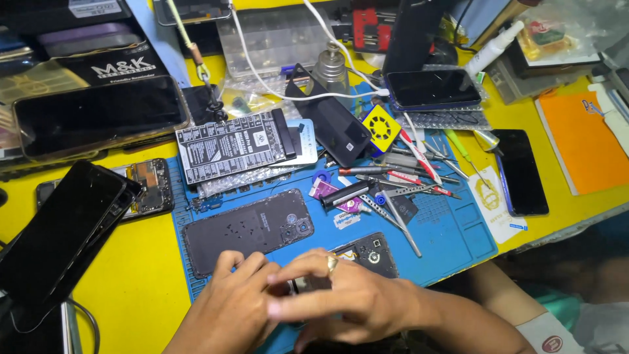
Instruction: Disassembling a smartphone by removing internal screws and prying apart the chassis components on a repair bench.
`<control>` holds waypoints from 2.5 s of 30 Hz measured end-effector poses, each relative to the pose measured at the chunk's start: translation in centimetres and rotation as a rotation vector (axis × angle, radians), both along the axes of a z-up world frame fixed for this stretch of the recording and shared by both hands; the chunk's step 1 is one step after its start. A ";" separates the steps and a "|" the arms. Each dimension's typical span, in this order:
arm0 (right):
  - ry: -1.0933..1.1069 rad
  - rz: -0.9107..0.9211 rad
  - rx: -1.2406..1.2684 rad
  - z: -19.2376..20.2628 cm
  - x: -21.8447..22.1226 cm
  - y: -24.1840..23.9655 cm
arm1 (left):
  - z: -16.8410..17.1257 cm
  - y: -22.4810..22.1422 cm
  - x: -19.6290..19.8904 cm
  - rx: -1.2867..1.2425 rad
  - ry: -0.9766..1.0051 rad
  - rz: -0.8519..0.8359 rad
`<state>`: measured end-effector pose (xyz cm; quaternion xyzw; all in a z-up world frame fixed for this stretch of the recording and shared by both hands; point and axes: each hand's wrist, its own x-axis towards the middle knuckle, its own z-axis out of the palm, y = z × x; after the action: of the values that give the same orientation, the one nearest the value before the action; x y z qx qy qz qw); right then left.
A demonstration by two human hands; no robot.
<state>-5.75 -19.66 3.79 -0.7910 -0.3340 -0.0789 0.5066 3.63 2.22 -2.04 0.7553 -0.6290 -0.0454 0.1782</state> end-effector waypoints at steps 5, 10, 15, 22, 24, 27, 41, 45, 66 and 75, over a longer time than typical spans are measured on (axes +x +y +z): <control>-0.022 -0.038 0.052 0.3 -0.2 -0.1 | 1.0 -0.3 0.1 -0.014 -0.044 -0.004; -0.098 -0.112 0.014 0.2 -0.4 -0.2 | -0.1 -0.3 0.2 -0.037 -0.084 -0.006; -0.054 -0.068 0.004 0.0 -0.4 -0.3 | -1.8 0.3 0.3 0.053 -0.104 -0.043; -0.023 -0.010 0.045 -0.3 -0.4 -0.4 | -0.8 -0.6 -0.1 -0.059 -0.236 -0.007; -0.137 -0.121 0.075 0.5 -0.6 -0.1 | 0.1 -0.9 -0.1 -0.036 -0.196 -0.015; -0.063 -0.054 0.125 0.5 -0.3 -0.1 | 0.7 -1.1 -0.4 -0.087 -0.214 0.020; -0.037 -0.284 0.185 -2.1 -3.2 1.7 | 2.9 -0.8 -2.5 -0.132 -0.304 0.141; -0.107 -0.388 0.188 -4.8 -3.7 -1.1 | 1.8 -1.6 -3.6 -0.212 -0.392 0.190; -0.153 -0.779 0.221 -5.8 -3.3 -4.1 | 2.9 2.2 6.1 -0.386 -0.199 0.512; 0.019 -0.825 0.264 -10.5 -4.2 -7.0 | 9.7 14.7 13.2 -0.405 0.080 1.512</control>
<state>-9.98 -26.62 -6.71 -0.7874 0.0278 -0.3097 0.5323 16.83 16.88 7.61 0.9293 0.0667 0.1765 0.3176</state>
